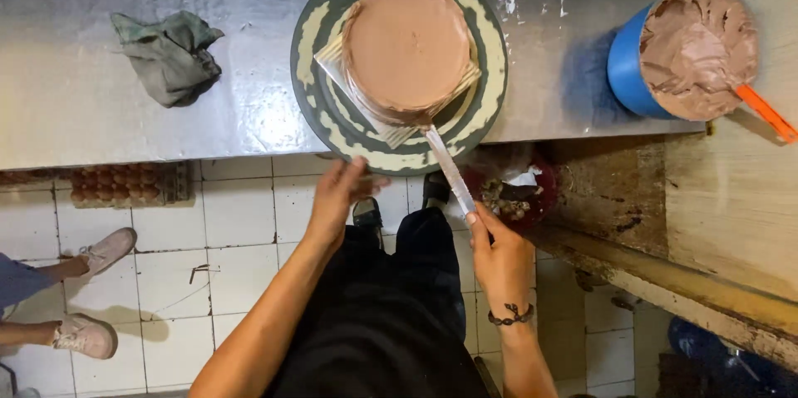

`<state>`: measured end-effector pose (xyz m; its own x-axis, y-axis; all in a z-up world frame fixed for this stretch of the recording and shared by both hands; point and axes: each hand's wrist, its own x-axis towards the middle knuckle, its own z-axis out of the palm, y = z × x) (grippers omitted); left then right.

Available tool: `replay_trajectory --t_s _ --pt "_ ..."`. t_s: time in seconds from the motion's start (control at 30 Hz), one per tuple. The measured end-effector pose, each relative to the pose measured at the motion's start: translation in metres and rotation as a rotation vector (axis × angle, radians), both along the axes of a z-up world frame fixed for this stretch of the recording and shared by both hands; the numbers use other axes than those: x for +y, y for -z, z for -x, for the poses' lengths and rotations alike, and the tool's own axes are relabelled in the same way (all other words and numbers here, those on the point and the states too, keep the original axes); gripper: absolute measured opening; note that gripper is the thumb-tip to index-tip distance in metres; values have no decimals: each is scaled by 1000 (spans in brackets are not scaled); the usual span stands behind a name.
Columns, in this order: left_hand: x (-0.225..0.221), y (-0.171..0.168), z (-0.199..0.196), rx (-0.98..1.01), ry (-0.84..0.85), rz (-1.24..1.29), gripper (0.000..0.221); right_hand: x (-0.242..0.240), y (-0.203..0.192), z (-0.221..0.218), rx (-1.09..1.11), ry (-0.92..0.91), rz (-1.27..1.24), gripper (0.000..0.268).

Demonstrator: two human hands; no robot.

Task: Applying and smoothing chocolate frosting onto a cake using a spatula.

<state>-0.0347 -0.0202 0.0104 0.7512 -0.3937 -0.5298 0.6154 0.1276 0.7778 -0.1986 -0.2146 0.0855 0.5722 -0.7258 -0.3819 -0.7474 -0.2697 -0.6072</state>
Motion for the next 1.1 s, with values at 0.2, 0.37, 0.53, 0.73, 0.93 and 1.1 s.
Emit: replay_trajectory --t_s 0.2,0.37,0.53,0.73,0.93,1.1 --pt "-8 -4 6 -69 -143 -5 34 8 -6 -4 14 -20 -3 37" --pt "-3 -13 8 14 200 -22 37 7 -1 -1 62 5 -42 39" --pt "2 -5 -7 -89 -193 -43 39 6 10 6 -42 -39 18 37" --pt "-2 -7 8 12 214 -44 41 10 4 3 5 -27 25 35" --pt "-1 31 5 -45 -167 -43 38 16 -6 1 -34 -34 42 34" --pt "-18 20 27 2 159 8 42 16 5 6 -70 -35 63 33"
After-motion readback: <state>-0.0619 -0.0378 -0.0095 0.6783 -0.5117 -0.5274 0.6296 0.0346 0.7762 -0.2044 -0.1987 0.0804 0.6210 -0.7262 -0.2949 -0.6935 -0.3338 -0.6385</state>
